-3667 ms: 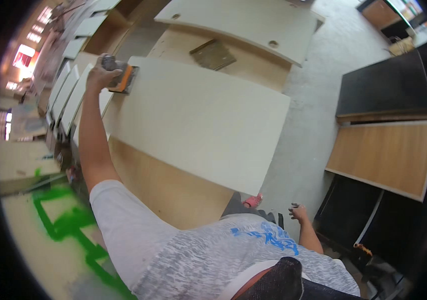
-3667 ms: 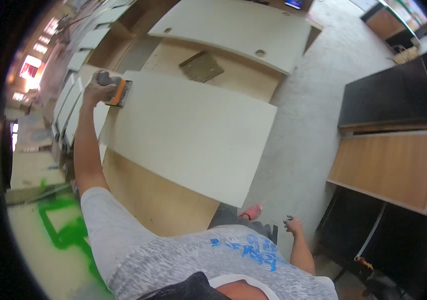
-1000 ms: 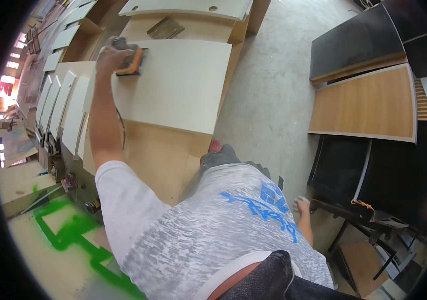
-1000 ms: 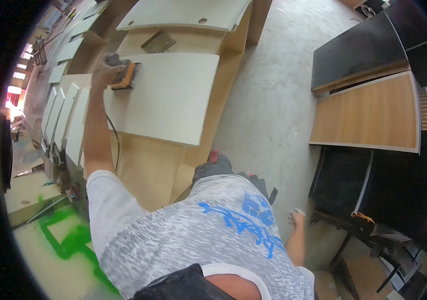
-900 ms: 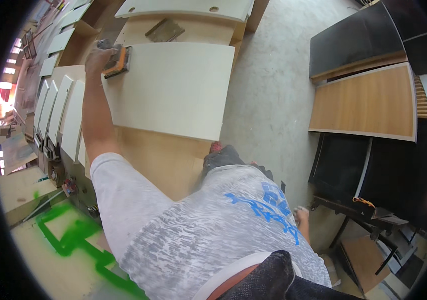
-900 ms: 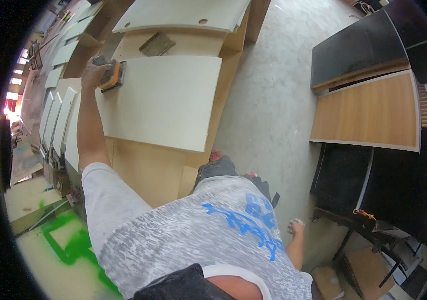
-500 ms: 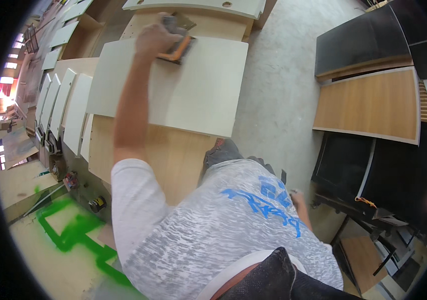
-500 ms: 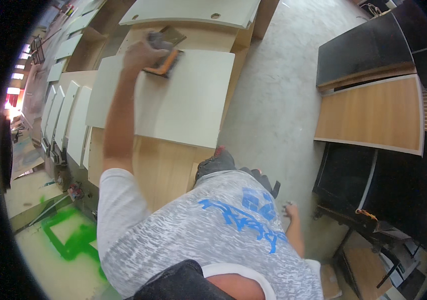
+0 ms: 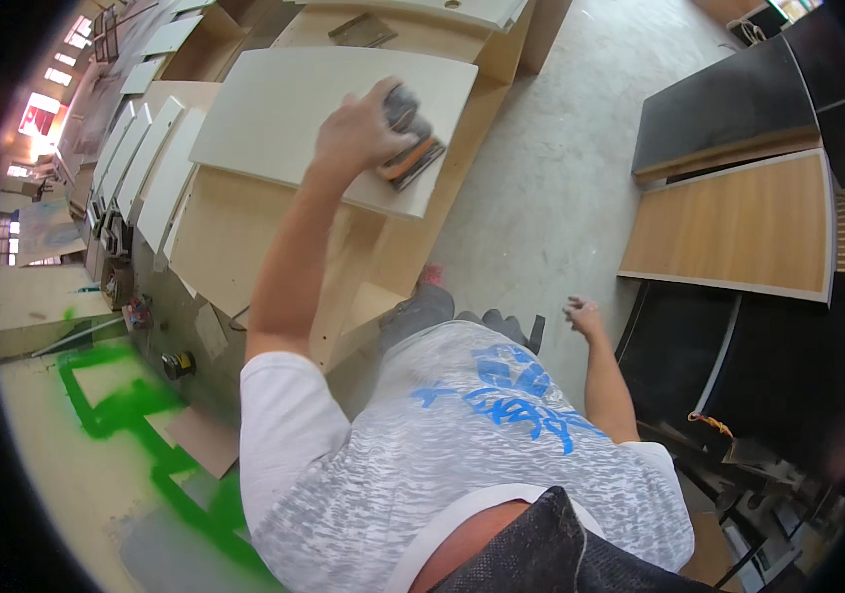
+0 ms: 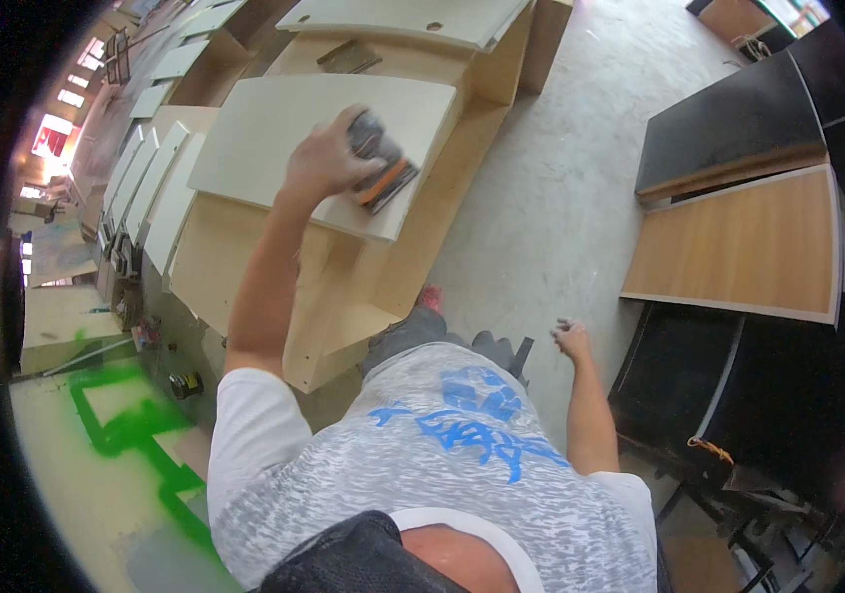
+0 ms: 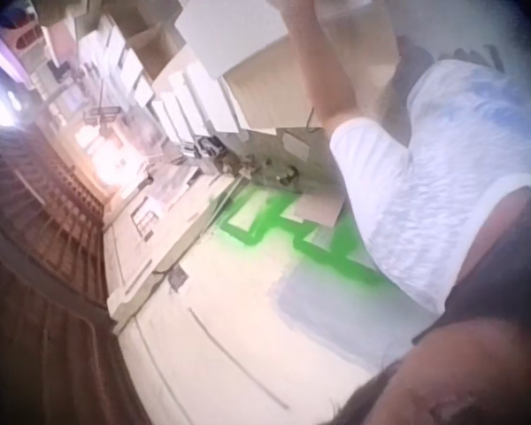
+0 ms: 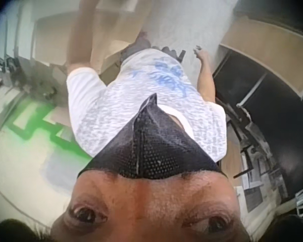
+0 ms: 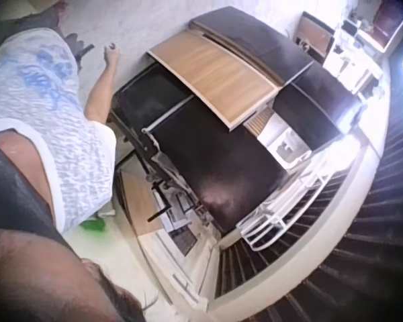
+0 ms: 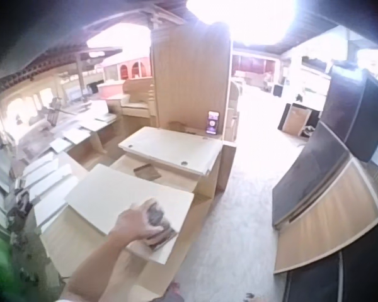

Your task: Sanding the surface of wooden cabinet doors using an orbital power sander.

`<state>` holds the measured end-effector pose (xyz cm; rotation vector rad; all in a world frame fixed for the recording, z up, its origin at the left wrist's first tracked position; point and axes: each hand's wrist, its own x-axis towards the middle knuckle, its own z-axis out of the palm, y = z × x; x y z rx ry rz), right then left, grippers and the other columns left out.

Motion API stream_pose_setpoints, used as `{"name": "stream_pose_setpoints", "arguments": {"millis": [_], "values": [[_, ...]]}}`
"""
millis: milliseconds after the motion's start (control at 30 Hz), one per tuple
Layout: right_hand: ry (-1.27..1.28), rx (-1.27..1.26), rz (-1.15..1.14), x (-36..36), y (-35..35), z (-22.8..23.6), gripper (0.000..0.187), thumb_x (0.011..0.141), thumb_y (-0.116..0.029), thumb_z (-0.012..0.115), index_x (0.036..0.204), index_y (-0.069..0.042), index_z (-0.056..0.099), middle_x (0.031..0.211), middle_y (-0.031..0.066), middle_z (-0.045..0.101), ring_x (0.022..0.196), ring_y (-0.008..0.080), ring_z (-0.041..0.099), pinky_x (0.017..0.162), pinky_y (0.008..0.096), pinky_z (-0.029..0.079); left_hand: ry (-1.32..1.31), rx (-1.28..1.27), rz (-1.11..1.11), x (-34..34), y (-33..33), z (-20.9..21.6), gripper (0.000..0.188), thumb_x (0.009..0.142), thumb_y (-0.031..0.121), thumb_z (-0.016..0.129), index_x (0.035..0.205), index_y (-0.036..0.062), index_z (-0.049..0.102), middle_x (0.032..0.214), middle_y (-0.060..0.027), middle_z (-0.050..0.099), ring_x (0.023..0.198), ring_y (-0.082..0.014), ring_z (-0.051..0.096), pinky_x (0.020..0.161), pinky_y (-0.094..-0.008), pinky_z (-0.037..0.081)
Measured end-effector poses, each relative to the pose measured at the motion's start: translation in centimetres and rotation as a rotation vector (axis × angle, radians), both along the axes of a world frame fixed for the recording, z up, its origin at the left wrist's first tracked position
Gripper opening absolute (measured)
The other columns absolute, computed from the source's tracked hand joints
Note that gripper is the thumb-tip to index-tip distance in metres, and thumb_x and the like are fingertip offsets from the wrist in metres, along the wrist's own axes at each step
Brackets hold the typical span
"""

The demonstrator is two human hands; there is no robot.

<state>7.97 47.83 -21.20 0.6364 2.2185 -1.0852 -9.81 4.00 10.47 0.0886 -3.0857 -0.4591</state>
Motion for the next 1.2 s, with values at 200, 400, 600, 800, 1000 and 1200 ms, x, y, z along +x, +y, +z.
{"name": "stream_pose_setpoints", "arguments": {"millis": [200, 400, 600, 800, 1000, 1200], "values": [[-0.390, -0.012, 0.062, 8.1, 0.9, -4.2, 0.042, 0.077, -0.011, 0.067, 0.117, -0.006, 0.058, 0.090, 0.0110, 0.066, 0.069, 0.0194, 0.065, 0.054, 0.0361, 0.055, 0.026, -0.002, 0.195, 6.9, -3.8, -0.6, 0.075, 0.060, 0.036, 0.076, 0.127, 0.0244, 0.045, 0.105, -0.0162, 0.060, 0.098, -0.0331, 0.057, 0.085, -0.0408, 0.047], [-0.536, 0.032, 0.053, 12.0, 1.8, -4.1, 0.043, 0.078, -0.011, 0.066, 0.119, -0.006, 0.057, 0.093, 0.0109, 0.066, 0.071, 0.0228, 0.066, 0.057, 0.0388, 0.056, -0.002, 0.034, 0.125, 5.4, 0.7, 0.8, 0.074, 0.061, 0.036, 0.076, 0.127, 0.0257, 0.045, 0.101, -0.0167, 0.057, 0.094, -0.0341, 0.059, 0.083, -0.0421, 0.048], [-0.339, 0.019, -0.138, 7.8, -0.4, -2.1, 0.040, 0.076, -0.012, 0.067, 0.115, -0.005, 0.059, 0.089, 0.0132, 0.067, 0.073, 0.0199, 0.066, 0.058, 0.0373, 0.056, -0.096, 0.043, -0.087, 3.8, 1.5, 1.9, 0.073, 0.060, 0.035, 0.076, 0.126, 0.0273, 0.046, 0.098, -0.0165, 0.056, 0.090, -0.0331, 0.060, 0.079, -0.0410, 0.049], [-0.181, 0.005, -0.188, 3.7, -4.7, 1.7, 0.044, 0.075, -0.011, 0.068, 0.117, -0.004, 0.058, 0.094, 0.0118, 0.067, 0.069, 0.0174, 0.064, 0.053, 0.0315, 0.052, 0.039, 0.070, 0.018, 1.1, -8.8, 0.2, 0.072, 0.059, 0.035, 0.073, 0.126, 0.0244, 0.047, 0.097, -0.0178, 0.057, 0.088, -0.0349, 0.061, 0.079, -0.0412, 0.050], [-0.329, 0.134, -0.134, 4.1, -7.0, 3.6, 0.044, 0.074, -0.013, 0.069, 0.116, -0.004, 0.059, 0.094, 0.0129, 0.067, 0.069, 0.0172, 0.065, 0.055, 0.0306, 0.052, 0.063, 0.112, 0.230, -4.1, -23.2, -0.4, 0.076, 0.061, 0.030, 0.077, 0.129, 0.0165, 0.046, 0.103, -0.0171, 0.063, 0.095, -0.0325, 0.062, 0.083, -0.0413, 0.048], [-0.253, 0.186, -0.184, 6.1, -7.8, 6.1, 0.041, 0.074, -0.012, 0.067, 0.113, -0.001, 0.060, 0.091, 0.0146, 0.068, 0.070, 0.0192, 0.066, 0.060, 0.0306, 0.053, 0.014, -0.014, 0.466, -12.6, -33.4, -1.1, 0.075, 0.063, 0.033, 0.076, 0.129, 0.0149, 0.045, 0.109, -0.0140, 0.063, 0.100, -0.0301, 0.061, 0.084, -0.0380, 0.048]]}}
